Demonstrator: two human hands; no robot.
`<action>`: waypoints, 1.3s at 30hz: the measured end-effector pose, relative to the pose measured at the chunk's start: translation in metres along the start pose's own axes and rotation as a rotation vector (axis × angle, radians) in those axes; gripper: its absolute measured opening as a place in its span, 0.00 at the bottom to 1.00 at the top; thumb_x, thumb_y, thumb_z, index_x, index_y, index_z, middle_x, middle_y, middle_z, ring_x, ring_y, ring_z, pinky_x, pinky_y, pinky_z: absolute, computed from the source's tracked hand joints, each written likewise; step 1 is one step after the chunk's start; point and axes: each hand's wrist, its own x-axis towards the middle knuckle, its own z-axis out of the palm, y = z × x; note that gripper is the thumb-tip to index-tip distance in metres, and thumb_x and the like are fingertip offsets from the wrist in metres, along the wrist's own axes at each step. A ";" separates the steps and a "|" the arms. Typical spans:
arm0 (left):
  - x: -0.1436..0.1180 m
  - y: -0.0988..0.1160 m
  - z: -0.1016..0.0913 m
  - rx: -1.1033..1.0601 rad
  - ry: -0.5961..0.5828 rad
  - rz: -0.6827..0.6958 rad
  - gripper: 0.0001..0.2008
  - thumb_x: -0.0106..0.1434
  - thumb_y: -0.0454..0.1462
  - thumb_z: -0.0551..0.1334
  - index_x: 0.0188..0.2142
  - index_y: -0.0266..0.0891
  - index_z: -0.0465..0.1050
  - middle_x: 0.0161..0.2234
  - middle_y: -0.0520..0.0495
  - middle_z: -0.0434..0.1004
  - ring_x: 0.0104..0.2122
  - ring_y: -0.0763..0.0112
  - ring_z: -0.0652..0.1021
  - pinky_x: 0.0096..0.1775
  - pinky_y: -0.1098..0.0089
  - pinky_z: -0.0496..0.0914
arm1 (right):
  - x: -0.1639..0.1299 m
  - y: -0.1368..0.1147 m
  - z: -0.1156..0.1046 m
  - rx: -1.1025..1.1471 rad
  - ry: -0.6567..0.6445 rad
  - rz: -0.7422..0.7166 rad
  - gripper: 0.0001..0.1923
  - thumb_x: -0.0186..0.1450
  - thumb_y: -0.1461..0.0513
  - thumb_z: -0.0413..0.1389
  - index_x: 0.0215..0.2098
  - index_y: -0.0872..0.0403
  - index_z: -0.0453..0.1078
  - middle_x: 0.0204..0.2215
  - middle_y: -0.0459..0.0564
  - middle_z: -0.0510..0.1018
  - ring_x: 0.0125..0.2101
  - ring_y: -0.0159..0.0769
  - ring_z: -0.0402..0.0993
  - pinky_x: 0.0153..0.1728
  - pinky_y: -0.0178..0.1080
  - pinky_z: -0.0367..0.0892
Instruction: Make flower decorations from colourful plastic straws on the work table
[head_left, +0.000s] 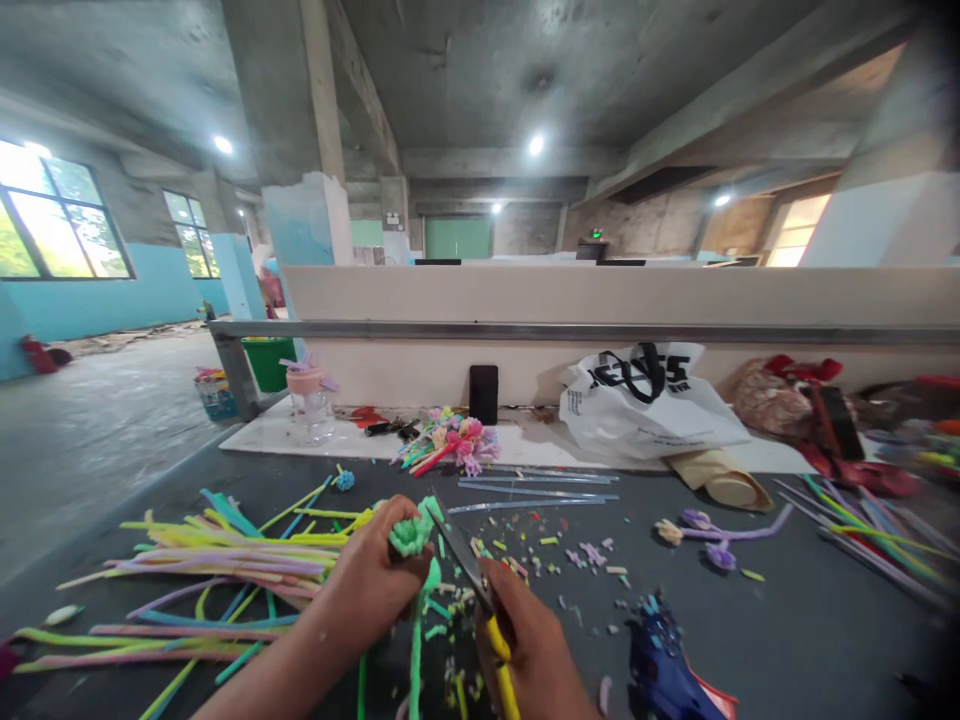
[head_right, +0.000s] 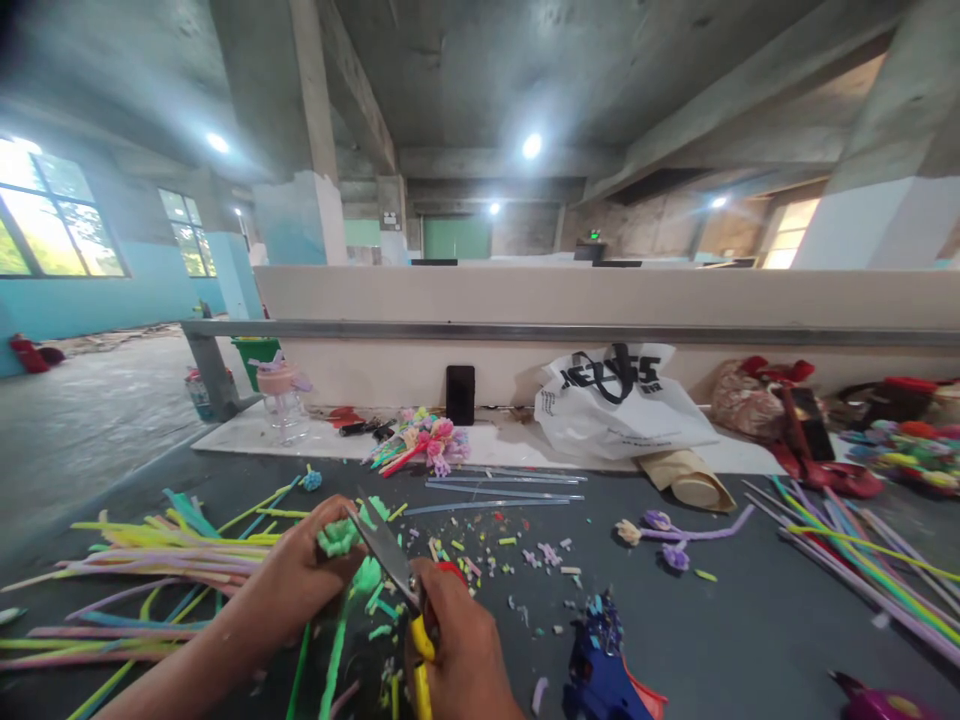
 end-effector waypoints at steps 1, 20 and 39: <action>0.000 0.000 0.001 -0.039 -0.013 -0.032 0.03 0.51 0.36 0.55 0.25 0.41 0.58 0.17 0.60 0.55 0.17 0.77 0.62 0.20 0.76 0.56 | 0.000 0.000 -0.001 -0.001 0.001 0.001 0.21 0.53 0.65 0.50 0.46 0.49 0.63 0.30 0.45 0.74 0.29 0.32 0.70 0.30 0.30 0.65; 0.000 -0.010 0.014 -0.147 -0.057 -0.059 0.06 0.49 0.33 0.57 0.24 0.41 0.58 0.15 0.60 0.58 0.12 0.80 0.61 0.16 0.76 0.54 | 0.003 -0.017 -0.010 -0.471 -0.168 0.141 0.29 0.46 0.70 0.49 0.47 0.47 0.63 0.38 0.49 0.72 0.36 0.39 0.71 0.32 0.36 0.64; 0.006 -0.035 0.003 -1.037 -0.211 -0.287 0.19 0.49 0.32 0.65 0.40 0.41 0.62 0.27 0.53 0.69 0.24 0.77 0.73 0.30 0.75 0.65 | 0.007 0.010 0.009 0.843 0.355 0.507 0.23 0.53 0.55 0.58 0.44 0.51 0.61 0.20 0.38 0.62 0.13 0.23 0.53 0.12 0.28 0.51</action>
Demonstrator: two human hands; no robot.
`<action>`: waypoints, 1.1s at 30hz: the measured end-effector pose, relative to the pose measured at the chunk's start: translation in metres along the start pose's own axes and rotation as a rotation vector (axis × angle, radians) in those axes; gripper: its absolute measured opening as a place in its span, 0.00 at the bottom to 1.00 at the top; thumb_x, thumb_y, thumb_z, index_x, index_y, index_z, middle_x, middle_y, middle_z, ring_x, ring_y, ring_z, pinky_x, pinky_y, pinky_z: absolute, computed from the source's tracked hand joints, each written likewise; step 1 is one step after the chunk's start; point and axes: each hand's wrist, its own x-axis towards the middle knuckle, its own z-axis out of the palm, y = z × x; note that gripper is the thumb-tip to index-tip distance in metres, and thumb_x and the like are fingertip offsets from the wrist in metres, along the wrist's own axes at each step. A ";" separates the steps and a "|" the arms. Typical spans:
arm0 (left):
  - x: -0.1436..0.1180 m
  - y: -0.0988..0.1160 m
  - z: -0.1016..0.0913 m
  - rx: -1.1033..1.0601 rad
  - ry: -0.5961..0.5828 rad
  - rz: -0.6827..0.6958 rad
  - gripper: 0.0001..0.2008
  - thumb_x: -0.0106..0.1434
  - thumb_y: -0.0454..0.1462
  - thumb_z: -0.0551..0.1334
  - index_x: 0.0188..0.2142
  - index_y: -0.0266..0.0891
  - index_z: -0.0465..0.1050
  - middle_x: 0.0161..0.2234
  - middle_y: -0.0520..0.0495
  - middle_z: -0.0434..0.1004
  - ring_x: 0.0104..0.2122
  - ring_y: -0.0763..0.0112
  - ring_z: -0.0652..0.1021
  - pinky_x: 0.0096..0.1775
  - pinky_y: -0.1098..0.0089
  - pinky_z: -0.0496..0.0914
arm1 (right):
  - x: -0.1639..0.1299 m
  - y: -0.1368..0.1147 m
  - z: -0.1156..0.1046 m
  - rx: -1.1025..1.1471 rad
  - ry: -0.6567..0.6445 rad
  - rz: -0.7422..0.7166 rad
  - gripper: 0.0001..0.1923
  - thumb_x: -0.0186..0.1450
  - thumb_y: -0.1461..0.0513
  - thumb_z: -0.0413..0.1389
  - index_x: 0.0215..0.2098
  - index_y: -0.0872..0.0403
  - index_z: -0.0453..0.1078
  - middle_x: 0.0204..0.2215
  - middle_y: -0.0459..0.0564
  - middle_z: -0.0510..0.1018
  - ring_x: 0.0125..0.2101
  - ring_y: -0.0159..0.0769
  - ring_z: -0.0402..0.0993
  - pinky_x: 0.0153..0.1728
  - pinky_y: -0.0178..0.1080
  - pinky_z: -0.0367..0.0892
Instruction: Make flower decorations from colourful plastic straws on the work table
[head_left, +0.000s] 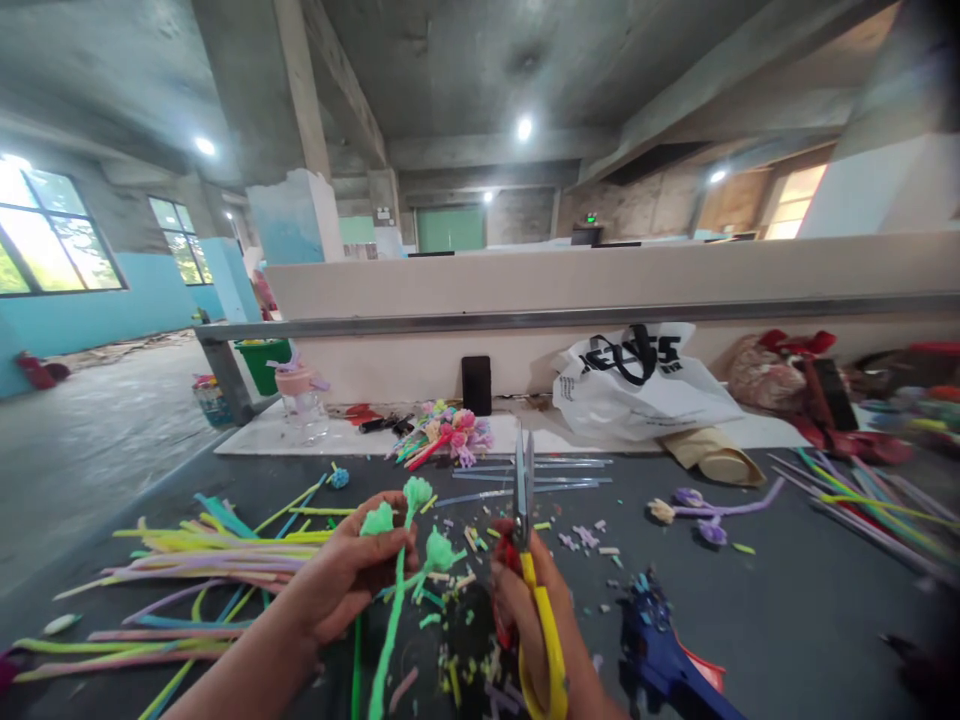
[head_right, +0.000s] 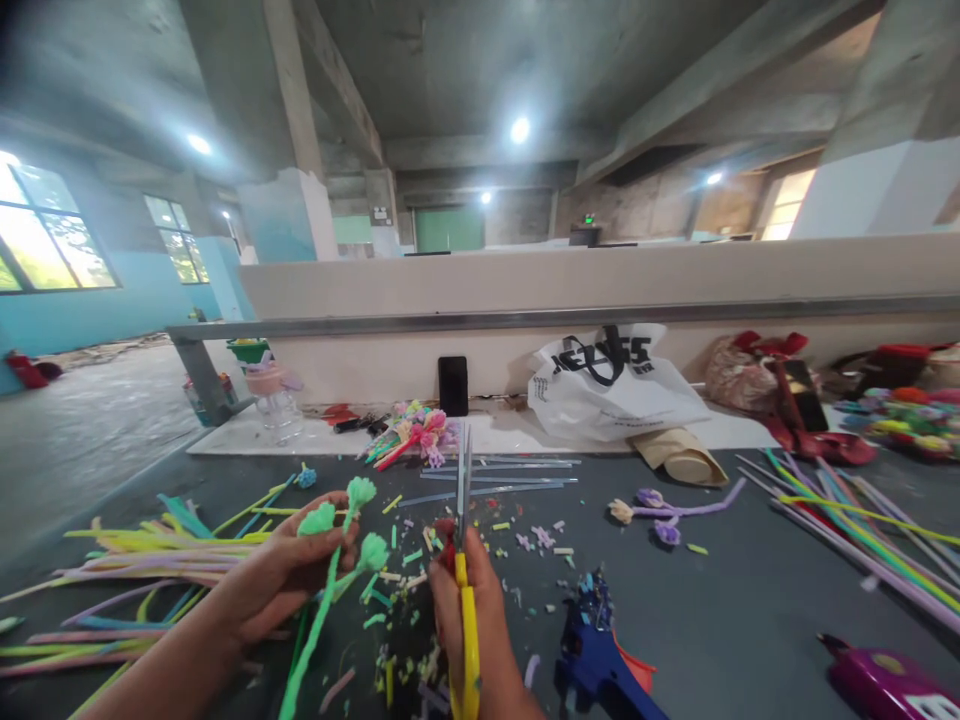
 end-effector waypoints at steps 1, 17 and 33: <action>0.001 -0.002 -0.003 -0.041 -0.022 -0.005 0.18 0.50 0.31 0.65 0.40 0.41 0.63 0.27 0.53 0.70 0.25 0.77 0.73 0.31 0.75 0.66 | 0.000 -0.001 0.000 0.052 -0.022 0.021 0.23 0.53 0.54 0.58 0.45 0.51 0.60 0.18 0.37 0.60 0.12 0.22 0.52 0.11 0.27 0.50; 0.001 -0.035 0.003 -0.051 -0.139 -0.129 0.13 0.52 0.29 0.63 0.38 0.38 0.65 0.24 0.52 0.73 0.23 0.77 0.73 0.29 0.75 0.67 | -0.014 -0.009 0.008 0.220 -0.218 0.122 0.24 0.53 0.58 0.60 0.45 0.50 0.58 0.25 0.40 0.68 0.17 0.25 0.64 0.17 0.29 0.61; 0.008 -0.034 -0.014 -0.105 -0.129 -0.156 0.22 0.54 0.25 0.58 0.49 0.35 0.59 0.39 0.37 0.75 0.41 0.58 0.76 0.43 0.62 0.68 | 0.001 -0.002 0.004 0.228 -0.094 0.190 0.32 0.50 0.58 0.62 0.50 0.50 0.55 0.22 0.40 0.70 0.13 0.25 0.63 0.14 0.30 0.61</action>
